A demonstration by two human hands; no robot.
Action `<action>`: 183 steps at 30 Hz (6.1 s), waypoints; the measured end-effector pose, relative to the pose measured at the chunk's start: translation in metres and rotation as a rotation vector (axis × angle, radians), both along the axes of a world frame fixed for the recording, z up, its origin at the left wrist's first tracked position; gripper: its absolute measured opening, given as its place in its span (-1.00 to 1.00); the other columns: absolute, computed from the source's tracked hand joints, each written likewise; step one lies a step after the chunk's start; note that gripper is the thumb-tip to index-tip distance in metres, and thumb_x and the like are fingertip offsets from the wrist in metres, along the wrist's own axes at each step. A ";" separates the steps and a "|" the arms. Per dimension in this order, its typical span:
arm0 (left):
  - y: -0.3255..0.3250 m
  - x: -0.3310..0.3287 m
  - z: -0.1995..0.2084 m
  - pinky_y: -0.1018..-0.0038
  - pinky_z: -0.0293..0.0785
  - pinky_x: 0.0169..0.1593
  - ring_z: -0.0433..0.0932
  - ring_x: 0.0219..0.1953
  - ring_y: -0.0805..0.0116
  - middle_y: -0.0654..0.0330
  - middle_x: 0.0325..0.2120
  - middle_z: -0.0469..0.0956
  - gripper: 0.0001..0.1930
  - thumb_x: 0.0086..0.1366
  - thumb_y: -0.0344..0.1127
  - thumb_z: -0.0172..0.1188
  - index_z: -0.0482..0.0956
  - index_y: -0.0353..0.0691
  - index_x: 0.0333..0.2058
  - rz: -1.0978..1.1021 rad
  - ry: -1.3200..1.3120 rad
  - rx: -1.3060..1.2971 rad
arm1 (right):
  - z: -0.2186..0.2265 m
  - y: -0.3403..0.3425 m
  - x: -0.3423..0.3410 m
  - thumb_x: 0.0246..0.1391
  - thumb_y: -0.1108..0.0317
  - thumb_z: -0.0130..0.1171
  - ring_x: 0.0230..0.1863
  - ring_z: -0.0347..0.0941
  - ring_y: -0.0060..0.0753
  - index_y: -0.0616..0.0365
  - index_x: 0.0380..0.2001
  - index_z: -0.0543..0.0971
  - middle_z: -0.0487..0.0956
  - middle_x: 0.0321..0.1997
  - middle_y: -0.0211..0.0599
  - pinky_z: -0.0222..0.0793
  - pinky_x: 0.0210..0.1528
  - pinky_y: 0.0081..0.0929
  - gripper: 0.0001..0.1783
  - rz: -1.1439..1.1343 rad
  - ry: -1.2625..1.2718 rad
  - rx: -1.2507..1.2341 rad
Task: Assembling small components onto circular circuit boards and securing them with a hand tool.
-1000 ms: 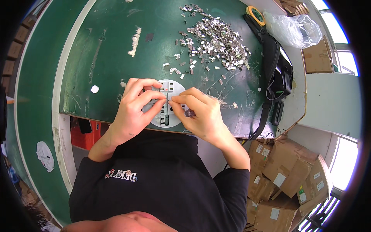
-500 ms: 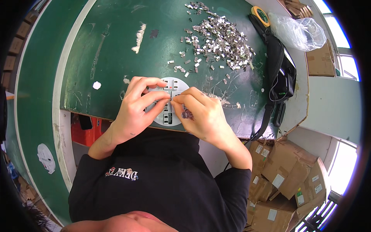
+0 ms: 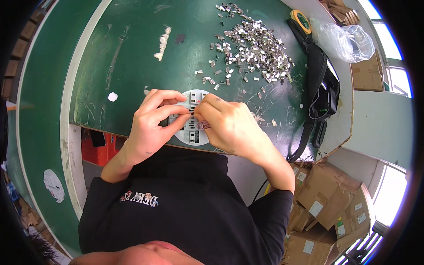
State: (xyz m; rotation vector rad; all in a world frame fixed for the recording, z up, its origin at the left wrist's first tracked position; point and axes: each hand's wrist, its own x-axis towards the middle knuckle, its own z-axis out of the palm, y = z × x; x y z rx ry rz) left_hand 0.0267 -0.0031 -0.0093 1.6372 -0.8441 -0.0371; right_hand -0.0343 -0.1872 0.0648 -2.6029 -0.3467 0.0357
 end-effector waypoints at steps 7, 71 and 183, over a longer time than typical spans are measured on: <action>0.002 0.002 0.002 0.54 0.45 -0.18 0.45 -0.23 0.40 0.21 -0.12 0.56 -0.83 0.07 -0.63 0.35 0.68 -0.33 -0.32 -0.020 0.054 0.028 | 0.018 0.008 0.020 -0.24 0.68 0.18 -0.55 0.37 -0.21 0.26 -0.38 0.55 0.54 -0.38 -0.24 0.34 -0.47 -0.39 -0.76 0.097 0.184 -0.144; 0.146 0.173 0.052 -0.14 0.41 0.07 0.32 0.10 -0.26 -0.36 0.16 0.29 -0.26 0.21 -0.11 0.33 0.27 -0.60 0.16 1.256 -0.256 0.871 | -0.004 -0.011 -0.004 0.28 0.45 -0.11 -0.78 -0.12 -0.69 -0.02 -0.71 0.20 0.09 -0.81 -0.56 -0.15 -0.75 -0.62 -0.58 -0.250 -0.163 1.351; -0.001 -0.024 0.018 0.49 0.37 -0.05 0.36 -0.09 0.33 0.19 -0.03 0.51 -0.85 0.23 -0.53 0.26 0.64 -0.26 -0.21 -0.136 0.128 0.132 | 0.008 -0.021 -0.038 -0.04 0.65 0.34 -0.58 0.21 -0.78 0.34 -0.33 0.72 0.65 -0.37 -0.34 0.00 -0.54 -0.82 -0.86 -0.469 0.382 0.791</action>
